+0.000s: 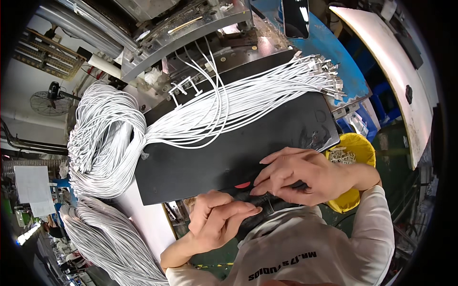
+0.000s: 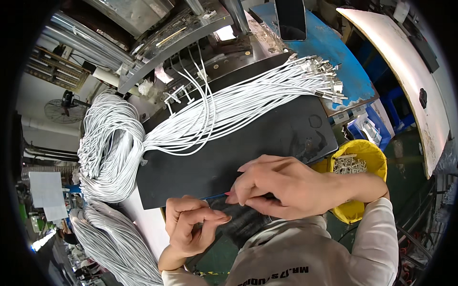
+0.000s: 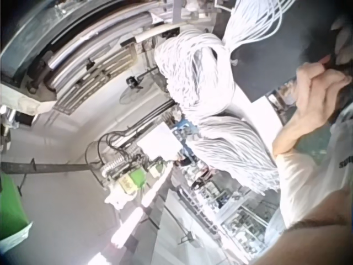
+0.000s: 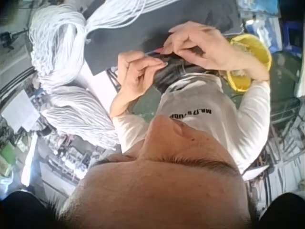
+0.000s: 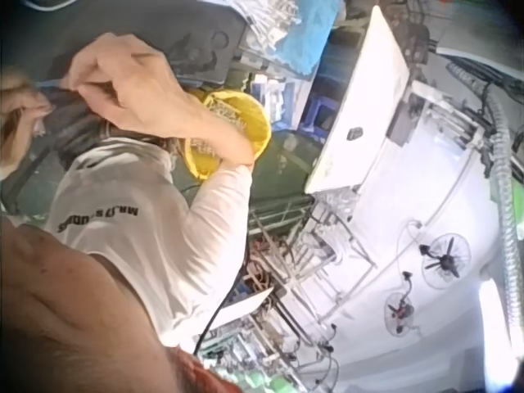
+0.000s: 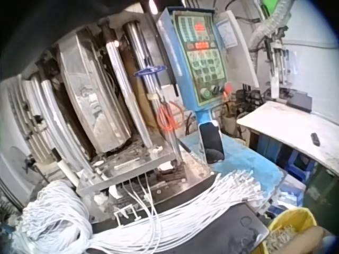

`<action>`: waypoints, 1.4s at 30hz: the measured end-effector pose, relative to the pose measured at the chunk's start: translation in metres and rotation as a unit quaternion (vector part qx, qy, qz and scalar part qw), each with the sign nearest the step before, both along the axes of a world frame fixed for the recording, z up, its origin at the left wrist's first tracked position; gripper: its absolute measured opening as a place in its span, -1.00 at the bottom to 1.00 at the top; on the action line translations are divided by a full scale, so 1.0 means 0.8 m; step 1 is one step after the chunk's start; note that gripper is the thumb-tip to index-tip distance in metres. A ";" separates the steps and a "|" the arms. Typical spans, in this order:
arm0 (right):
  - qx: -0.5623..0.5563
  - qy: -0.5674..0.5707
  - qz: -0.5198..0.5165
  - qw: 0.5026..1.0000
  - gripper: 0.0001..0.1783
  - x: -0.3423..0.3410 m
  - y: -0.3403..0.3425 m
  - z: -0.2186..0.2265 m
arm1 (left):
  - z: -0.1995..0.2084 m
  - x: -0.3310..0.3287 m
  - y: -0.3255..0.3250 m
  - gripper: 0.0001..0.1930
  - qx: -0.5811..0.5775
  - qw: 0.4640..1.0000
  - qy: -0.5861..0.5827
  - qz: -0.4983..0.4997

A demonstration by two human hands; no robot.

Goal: The person processes cables by fitting their connector ends into a metal fixture, placing the cables into a molding machine, operating the machine, and organizing the cables on the workstation.

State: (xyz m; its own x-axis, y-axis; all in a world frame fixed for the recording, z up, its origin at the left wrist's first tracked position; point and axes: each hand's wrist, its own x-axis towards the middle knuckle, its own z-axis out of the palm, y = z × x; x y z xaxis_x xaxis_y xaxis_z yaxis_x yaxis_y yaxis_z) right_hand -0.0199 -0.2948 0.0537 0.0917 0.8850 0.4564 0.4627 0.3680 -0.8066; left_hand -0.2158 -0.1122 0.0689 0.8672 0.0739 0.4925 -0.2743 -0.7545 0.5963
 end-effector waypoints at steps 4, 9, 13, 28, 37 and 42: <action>-0.060 0.306 -0.106 0.944 -0.65 0.028 0.007 0.003 | -0.007 0.005 0.004 -0.73 -0.037 0.997 0.023 0.066; -0.207 0.390 -0.160 0.883 -0.35 0.134 0.107 0.015 | -0.014 0.057 0.007 -0.71 0.002 0.998 0.050 0.023; -0.288 0.424 -0.012 0.859 -0.43 0.136 0.201 0.005 | -0.051 0.102 0.039 -0.68 -0.016 0.992 0.036 -0.124; 0.016 -0.235 -0.251 0.939 -0.77 0.099 0.214 -0.007 | -0.033 0.110 0.242 -0.89 0.336 0.925 0.131 0.122; -0.356 -0.144 0.112 0.917 -0.75 0.190 0.084 0.101 | -0.067 0.113 0.248 -0.91 0.349 0.919 -0.065 0.171; -0.072 -0.316 -0.115 0.939 -0.51 0.121 0.183 0.002 | -0.077 0.119 0.244 -0.90 0.290 0.934 -0.115 0.173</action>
